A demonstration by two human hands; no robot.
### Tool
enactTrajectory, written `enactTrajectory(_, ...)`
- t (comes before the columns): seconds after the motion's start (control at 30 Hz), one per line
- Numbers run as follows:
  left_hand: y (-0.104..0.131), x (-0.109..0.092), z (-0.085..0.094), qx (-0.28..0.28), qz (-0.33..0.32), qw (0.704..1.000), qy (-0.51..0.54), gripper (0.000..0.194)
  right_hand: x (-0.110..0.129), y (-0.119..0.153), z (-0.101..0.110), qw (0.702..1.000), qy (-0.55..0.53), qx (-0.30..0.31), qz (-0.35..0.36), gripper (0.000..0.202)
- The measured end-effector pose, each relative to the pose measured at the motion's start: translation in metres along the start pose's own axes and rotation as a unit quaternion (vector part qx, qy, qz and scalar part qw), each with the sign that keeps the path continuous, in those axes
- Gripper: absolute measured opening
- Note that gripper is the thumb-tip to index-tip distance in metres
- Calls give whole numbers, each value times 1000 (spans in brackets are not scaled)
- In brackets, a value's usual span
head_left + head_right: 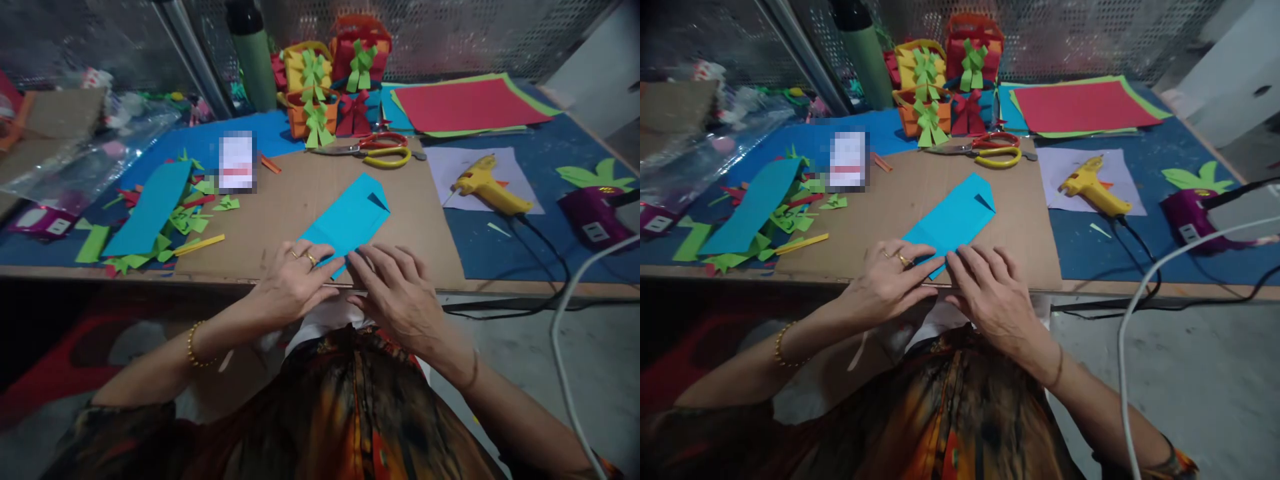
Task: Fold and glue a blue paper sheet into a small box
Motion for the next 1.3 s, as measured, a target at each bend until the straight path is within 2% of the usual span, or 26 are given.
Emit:
enactTrajectory(0.13, 3, -3, 3, -50, -28, 998, -7, 29, 4, -5, 1, 1000, 5, -8, -1, 43)
enactTrajectory(0.37, 1, -4, -3, -87, -43, 995, 20, 17, 2, -7, 10, 998, -45, -41, 11, 24)
enactTrajectory(0.5, 0, -5, 0, -124, -49, 991, -4, 10, -2, -3, 8, 996, -66, -68, 5, 22)
enactTrajectory(0.6, -2, -1, 0, -90, -55, 994, 18, 11, -2, 1, 2, 994, -75, -77, 3, 27)
enactTrajectory(0.8, -10, 13, 1, -87, 69, 979, 169, 17, 0, 6, -1, 991, -84, -101, 6, 35)
enactTrajectory(0.93, -19, 15, -2, -36, 115, 970, 211, 15, 0, 6, 0, 993, -77, -91, 0, 39)
enactTrajectory(1.13, -31, 17, -2, 35, 141, 978, 153, 17, 1, 8, -1, 994, -70, -80, 4, 41)
enactTrajectory(1.3, -33, 17, -3, 51, 139, 982, 115, 18, 1, 9, -3, 996, -48, -79, 4, 40)
Point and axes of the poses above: each hand's wrist, its own y-axis away from the middle knuckle, its own z-axis out of the back of the hand, x = y × z, the point moved 4 cm from there along -y, towards the middle knuckle, and after that the axes turned 5 degrees about x, right-handed, at the moved point
